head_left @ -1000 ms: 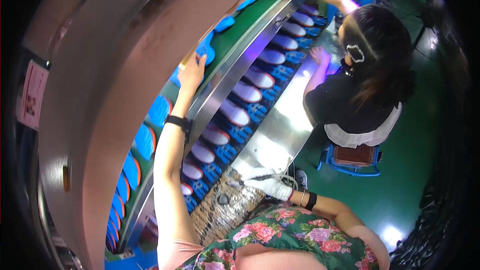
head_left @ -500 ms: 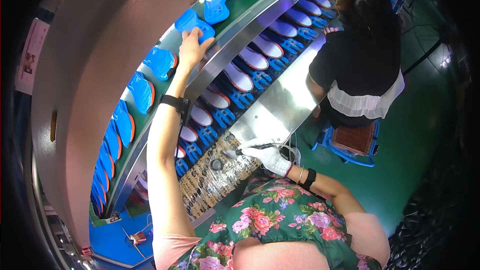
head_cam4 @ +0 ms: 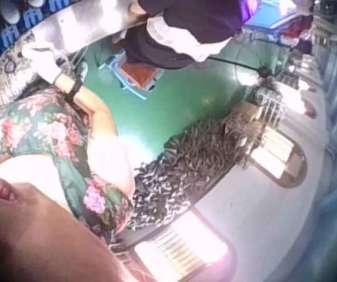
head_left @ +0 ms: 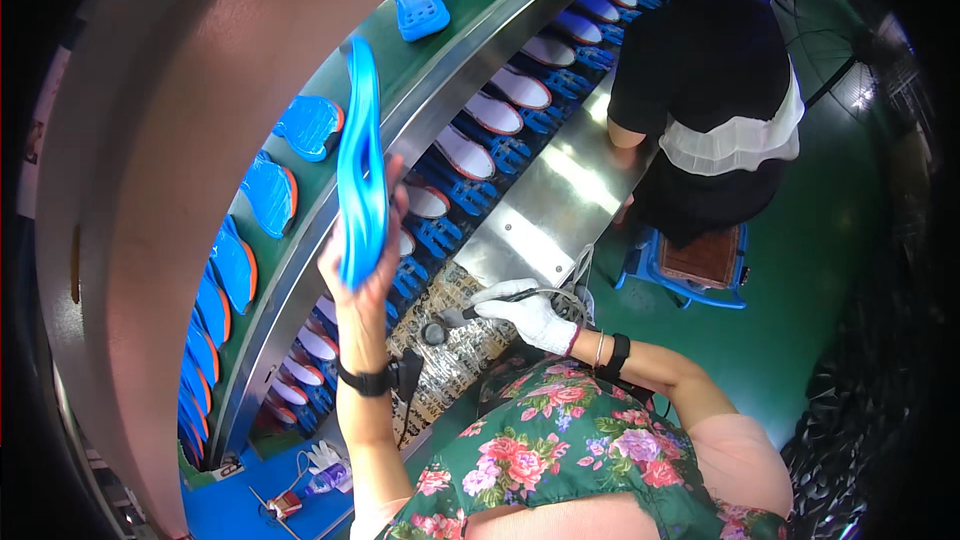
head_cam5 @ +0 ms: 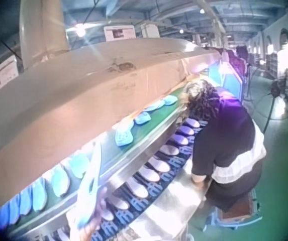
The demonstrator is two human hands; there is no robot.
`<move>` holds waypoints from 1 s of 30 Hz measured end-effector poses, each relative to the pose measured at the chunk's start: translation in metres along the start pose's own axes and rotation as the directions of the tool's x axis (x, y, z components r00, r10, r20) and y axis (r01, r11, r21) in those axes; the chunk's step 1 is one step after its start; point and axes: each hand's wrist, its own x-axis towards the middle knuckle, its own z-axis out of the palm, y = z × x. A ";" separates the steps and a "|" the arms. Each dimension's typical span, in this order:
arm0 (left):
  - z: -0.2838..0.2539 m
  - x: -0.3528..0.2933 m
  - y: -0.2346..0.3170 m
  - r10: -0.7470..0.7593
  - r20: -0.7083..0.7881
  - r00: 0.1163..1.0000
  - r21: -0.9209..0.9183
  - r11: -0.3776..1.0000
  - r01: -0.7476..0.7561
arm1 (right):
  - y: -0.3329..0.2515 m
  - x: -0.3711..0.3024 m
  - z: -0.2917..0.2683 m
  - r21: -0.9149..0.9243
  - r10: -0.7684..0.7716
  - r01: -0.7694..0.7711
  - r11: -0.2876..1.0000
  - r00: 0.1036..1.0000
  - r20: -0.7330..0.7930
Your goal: Apply glue to the surface of blue shoe soles using a brush.
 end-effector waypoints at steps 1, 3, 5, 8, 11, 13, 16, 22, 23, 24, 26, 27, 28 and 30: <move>-0.012 -0.013 -0.008 -0.067 0.100 0.993 -0.084 0.994 0.076 | 0.001 0.001 0.000 0.051 0.040 -0.038 0.998 0.999 -0.034; -0.028 -0.052 -0.015 -0.023 0.115 0.993 0.002 1.000 0.023 | -0.007 0.002 0.008 0.213 0.144 -0.130 0.968 0.988 -0.053; -0.009 -0.077 -0.019 0.015 -0.040 0.999 0.033 0.999 -0.014 | 0.002 0.007 0.006 0.313 0.117 -0.095 0.945 0.992 -0.051; -0.042 -0.119 -0.004 0.139 -0.025 0.990 -0.006 0.990 -0.139 | -0.001 0.013 0.011 0.376 0.120 -0.092 0.922 0.992 -0.051; -0.058 -0.162 0.008 0.224 -0.170 0.960 0.186 0.964 -0.192 | -0.012 0.016 0.015 0.442 0.133 -0.101 0.891 0.990 -0.040; -0.061 -0.191 0.004 0.209 -0.370 0.905 0.269 0.957 -0.111 | -0.033 0.013 0.024 0.507 0.114 -0.100 0.856 0.993 0.004; -0.073 -0.221 -0.014 0.100 -0.550 0.829 0.364 0.922 0.130 | -0.056 0.007 0.039 0.598 0.045 -0.096 0.796 0.994 0.100; -0.129 -0.224 -0.075 -0.064 -0.343 0.937 0.026 0.997 0.078 | -0.099 -0.010 0.083 -0.284 -0.364 0.410 0.867 0.909 0.203; -0.129 -0.220 -0.083 -0.061 -0.378 0.924 -0.178 0.984 -0.008 | -0.097 -0.008 0.087 -0.159 -0.254 0.288 0.944 0.945 0.204; -0.131 -0.212 -0.088 -0.089 -0.296 0.951 -0.309 0.951 -0.007 | -0.094 -0.006 0.090 -0.033 -0.140 0.151 0.988 0.965 0.220; -0.102 -0.184 -0.089 -0.085 -0.213 0.973 -0.518 0.854 -0.039 | -0.083 -0.003 0.089 -0.075 -0.289 0.314 0.947 0.928 0.234; -0.080 -0.173 -0.089 -0.035 -0.530 0.847 -0.109 0.994 -0.027 | -0.085 -0.004 0.085 -0.099 -0.309 0.341 0.935 0.919 0.243; -0.072 -0.165 -0.092 -0.010 -0.519 0.855 -0.083 0.996 -0.039 | -0.082 0.002 0.082 -0.152 -0.427 0.465 0.872 0.875 0.228; -0.065 -0.161 -0.093 0.060 -0.499 0.864 -0.051 0.994 -0.098 | -0.090 0.006 0.083 -0.313 -0.536 0.589 0.745 0.808 0.245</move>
